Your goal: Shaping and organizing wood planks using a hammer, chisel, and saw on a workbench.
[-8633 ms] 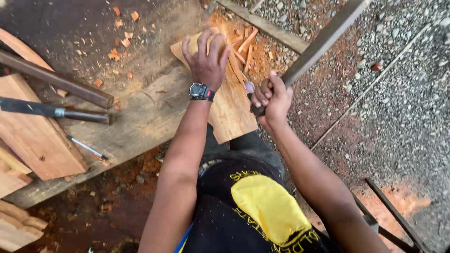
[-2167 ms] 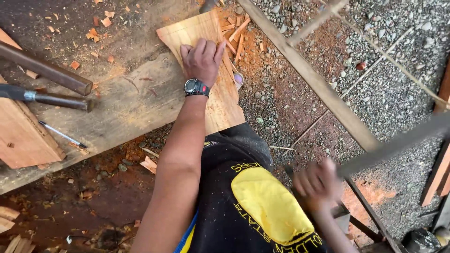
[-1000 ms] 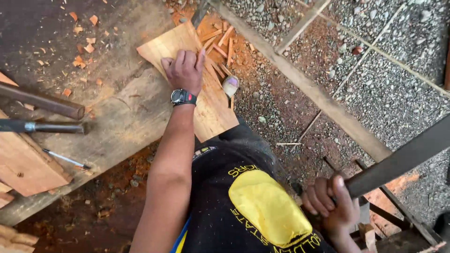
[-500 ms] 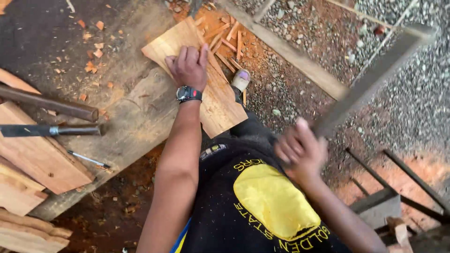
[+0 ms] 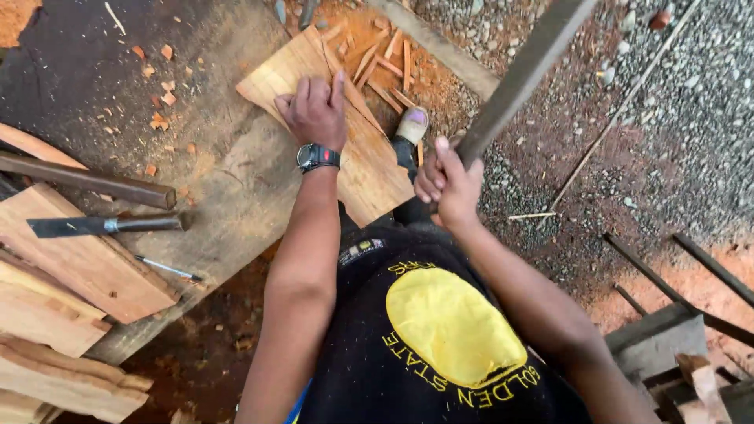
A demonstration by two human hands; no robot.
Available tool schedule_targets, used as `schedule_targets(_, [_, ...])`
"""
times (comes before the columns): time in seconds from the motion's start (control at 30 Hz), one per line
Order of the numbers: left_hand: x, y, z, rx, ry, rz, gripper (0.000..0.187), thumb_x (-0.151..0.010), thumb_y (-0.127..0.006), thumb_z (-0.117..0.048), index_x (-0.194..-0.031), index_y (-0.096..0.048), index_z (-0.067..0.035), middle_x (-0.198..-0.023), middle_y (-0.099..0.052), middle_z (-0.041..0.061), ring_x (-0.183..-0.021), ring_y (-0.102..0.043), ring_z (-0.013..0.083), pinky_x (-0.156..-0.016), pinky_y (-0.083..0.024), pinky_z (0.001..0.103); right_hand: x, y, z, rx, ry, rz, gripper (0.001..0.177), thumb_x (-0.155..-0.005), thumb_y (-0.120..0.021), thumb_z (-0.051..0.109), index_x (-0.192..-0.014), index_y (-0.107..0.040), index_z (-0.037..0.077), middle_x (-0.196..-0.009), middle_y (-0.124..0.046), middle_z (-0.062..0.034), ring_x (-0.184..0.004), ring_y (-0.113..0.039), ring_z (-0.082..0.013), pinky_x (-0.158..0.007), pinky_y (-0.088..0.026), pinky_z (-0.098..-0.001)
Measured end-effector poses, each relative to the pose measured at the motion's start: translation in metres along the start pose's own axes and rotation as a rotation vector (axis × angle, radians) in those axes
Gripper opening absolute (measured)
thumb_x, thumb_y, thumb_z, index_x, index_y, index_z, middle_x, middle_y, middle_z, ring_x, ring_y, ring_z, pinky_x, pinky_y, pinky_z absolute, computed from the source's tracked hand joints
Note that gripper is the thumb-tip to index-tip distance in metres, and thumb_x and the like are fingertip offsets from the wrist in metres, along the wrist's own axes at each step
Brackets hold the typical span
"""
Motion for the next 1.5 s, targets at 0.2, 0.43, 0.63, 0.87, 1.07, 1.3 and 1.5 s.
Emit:
schedule_targets(0.2, [-0.002, 0.003, 0.002, 0.012, -0.01, 0.019, 0.055, -0.114, -0.092, -0.049, -0.082, -0.052, -0.027, -0.081, -0.051, -0.005, -0.066, -0.069, 0.0266, -0.081, -0.048, 0.04, 0.144, 0.001, 0.142, 0.047, -0.11, -0.153, 0.032, -0.123, -0.068, 0.025, -0.094, -0.056, 0.019, -0.049, -0.027, 0.0056, -0.029, -0.03, -0.0071, -0.028, -0.038, -0.0274])
schedule_targets(0.43, [-0.003, 0.007, -0.003, 0.017, 0.0, -0.001, 0.055, -0.115, -0.09, -0.049, -0.081, -0.052, -0.027, -0.08, -0.052, -0.005, -0.066, -0.069, 0.0264, -0.082, -0.05, 0.04, 0.063, 0.03, 0.044, 0.014, -0.057, -0.101, 0.021, -0.127, -0.066, 0.025, -0.106, -0.063, 0.024, -0.051, -0.028, 0.0053, -0.032, -0.027, -0.0086, -0.03, -0.037, -0.028])
schedule_targets(0.63, [-0.003, 0.007, -0.005, 0.015, 0.011, -0.021, 0.056, -0.112, -0.091, -0.051, -0.08, -0.051, -0.028, -0.079, -0.052, -0.006, -0.064, -0.07, 0.0244, -0.085, -0.051, 0.038, -0.003, -0.018, 0.0, -0.055, 0.013, -0.087, 0.043, -0.121, -0.077, 0.021, -0.086, -0.054, 0.014, -0.051, -0.033, 0.0045, -0.033, -0.034, -0.0113, -0.033, -0.04, -0.0335])
schedule_targets(0.87, [-0.002, 0.006, -0.001, 0.044, 0.013, 0.01, 0.057, -0.114, -0.091, -0.05, -0.081, -0.051, -0.026, -0.079, -0.053, -0.003, -0.063, -0.07, 0.0282, -0.083, -0.051, 0.041, 0.107, -0.011, 0.103, -0.02, -0.055, -0.097, 0.026, -0.124, -0.07, 0.02, -0.1, -0.06, 0.02, -0.051, -0.031, 0.0051, -0.031, -0.032, -0.009, -0.033, -0.043, -0.031])
schedule_targets(1.07, [-0.003, 0.0, 0.002, 0.043, 0.015, 0.009, 0.057, -0.114, -0.09, -0.049, -0.082, -0.049, -0.027, -0.081, -0.055, -0.002, -0.066, -0.072, 0.0293, -0.084, -0.051, 0.041, 0.033, 0.028, 0.013, 0.034, -0.044, -0.144, 0.029, -0.124, -0.075, 0.023, -0.1, -0.058, 0.021, -0.052, -0.031, 0.0049, -0.033, -0.033, -0.0102, -0.034, -0.043, -0.0321])
schedule_targets(1.3, [-0.007, -0.003, 0.004, 0.091, 0.061, 0.099, 0.051, -0.11, -0.09, -0.056, -0.086, -0.055, -0.028, -0.086, -0.058, -0.007, -0.082, -0.076, 0.0238, -0.093, -0.05, 0.041, -0.019, 0.067, -0.003, 0.235, -0.013, -0.249, 0.038, -0.121, -0.084, 0.016, -0.093, -0.058, 0.019, -0.055, -0.043, 0.0073, -0.035, -0.043, -0.0106, -0.033, -0.043, -0.0324])
schedule_targets(1.5, [0.015, 0.018, 0.014, 0.109, -0.439, 0.802, 0.046, -0.129, -0.067, -0.037, -0.172, -0.07, -0.019, -0.19, -0.056, 0.006, -0.153, -0.075, 0.0288, -0.131, -0.039, 0.058, 0.057, 0.13, 0.031, 0.533, 0.133, -0.303, 0.033, -0.123, -0.081, 0.008, -0.099, -0.058, 0.013, -0.053, -0.041, 0.0006, -0.035, -0.044, -0.0134, -0.034, -0.042, -0.0333])
Point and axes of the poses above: each hand's wrist, its own x-axis away from the middle knuckle, its own y-axis out of the back of the hand, z = x × y, the point moved 6 cm from there along -x, towards the middle knuckle
